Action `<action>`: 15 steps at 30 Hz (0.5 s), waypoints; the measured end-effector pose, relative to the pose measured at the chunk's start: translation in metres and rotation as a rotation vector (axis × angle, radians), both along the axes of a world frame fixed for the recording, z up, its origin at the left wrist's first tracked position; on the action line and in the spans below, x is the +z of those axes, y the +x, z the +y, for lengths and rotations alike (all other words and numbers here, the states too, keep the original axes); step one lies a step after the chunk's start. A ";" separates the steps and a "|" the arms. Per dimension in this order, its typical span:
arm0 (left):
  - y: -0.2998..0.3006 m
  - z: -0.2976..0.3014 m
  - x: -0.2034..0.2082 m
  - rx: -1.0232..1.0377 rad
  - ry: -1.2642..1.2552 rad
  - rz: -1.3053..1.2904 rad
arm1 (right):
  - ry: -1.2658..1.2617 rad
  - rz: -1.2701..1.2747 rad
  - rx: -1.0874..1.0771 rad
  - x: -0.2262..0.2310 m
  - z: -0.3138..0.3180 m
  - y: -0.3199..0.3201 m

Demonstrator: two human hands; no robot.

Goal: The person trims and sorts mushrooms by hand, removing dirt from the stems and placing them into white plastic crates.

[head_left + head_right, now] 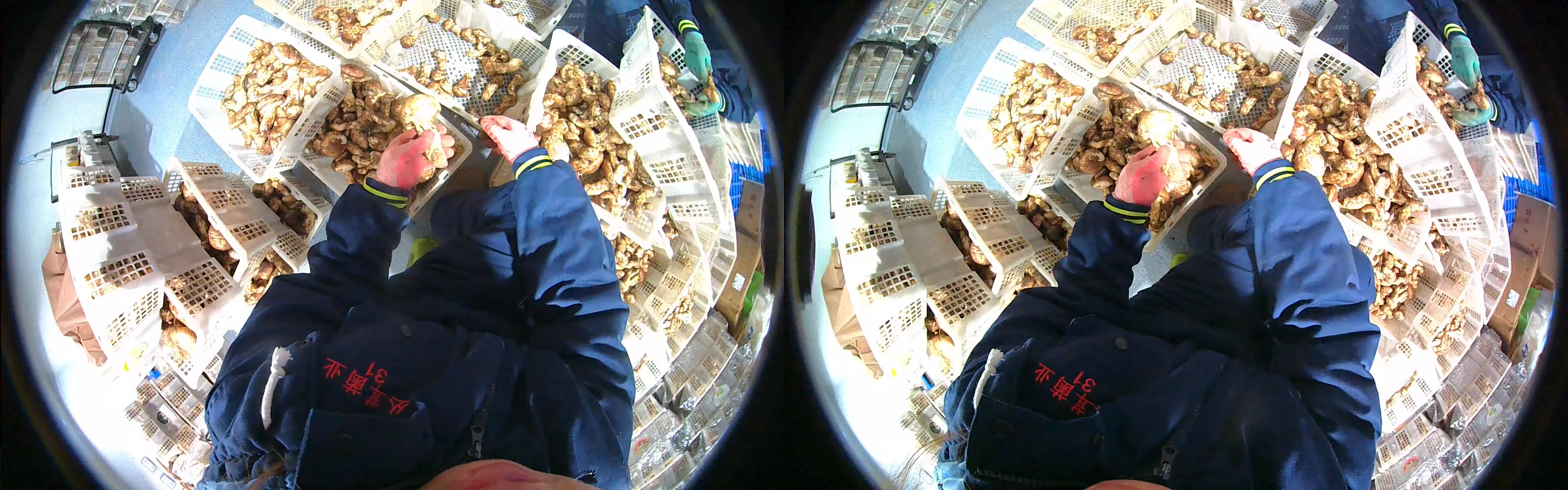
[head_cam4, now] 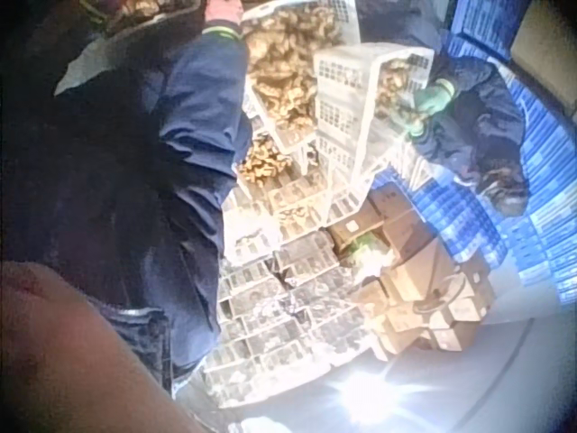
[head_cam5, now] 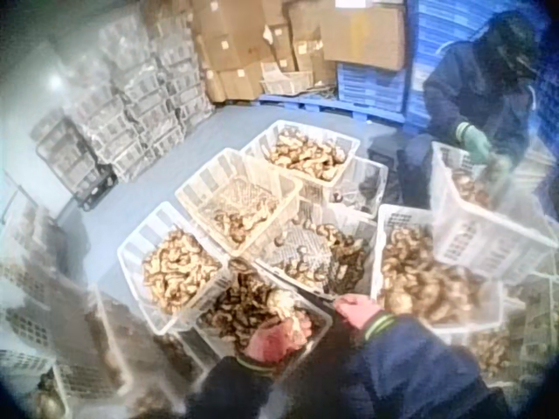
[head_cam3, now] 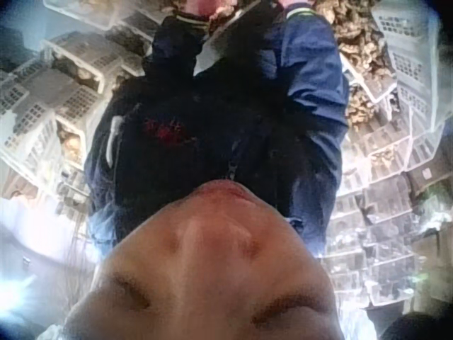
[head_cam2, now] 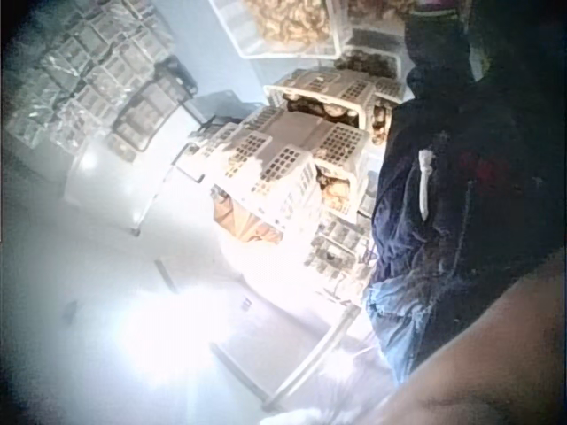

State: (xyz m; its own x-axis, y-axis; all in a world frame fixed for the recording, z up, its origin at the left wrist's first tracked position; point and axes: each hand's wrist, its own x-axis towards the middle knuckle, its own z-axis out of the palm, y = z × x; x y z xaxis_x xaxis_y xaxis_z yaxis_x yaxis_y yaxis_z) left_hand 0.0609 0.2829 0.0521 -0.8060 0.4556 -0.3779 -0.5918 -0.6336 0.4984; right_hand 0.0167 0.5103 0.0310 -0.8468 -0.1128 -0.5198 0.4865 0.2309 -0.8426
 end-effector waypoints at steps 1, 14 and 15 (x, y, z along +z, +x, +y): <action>-0.001 0.004 0.003 -0.025 0.013 0.001 | -0.021 0.022 -0.009 -0.003 0.001 0.000; 0.010 0.040 0.036 -0.131 0.035 -0.081 | -0.807 -0.113 0.098 0.044 -0.024 0.003; 0.011 0.040 0.041 -0.115 -0.019 -0.108 | -0.816 -0.116 0.099 0.047 -0.024 0.002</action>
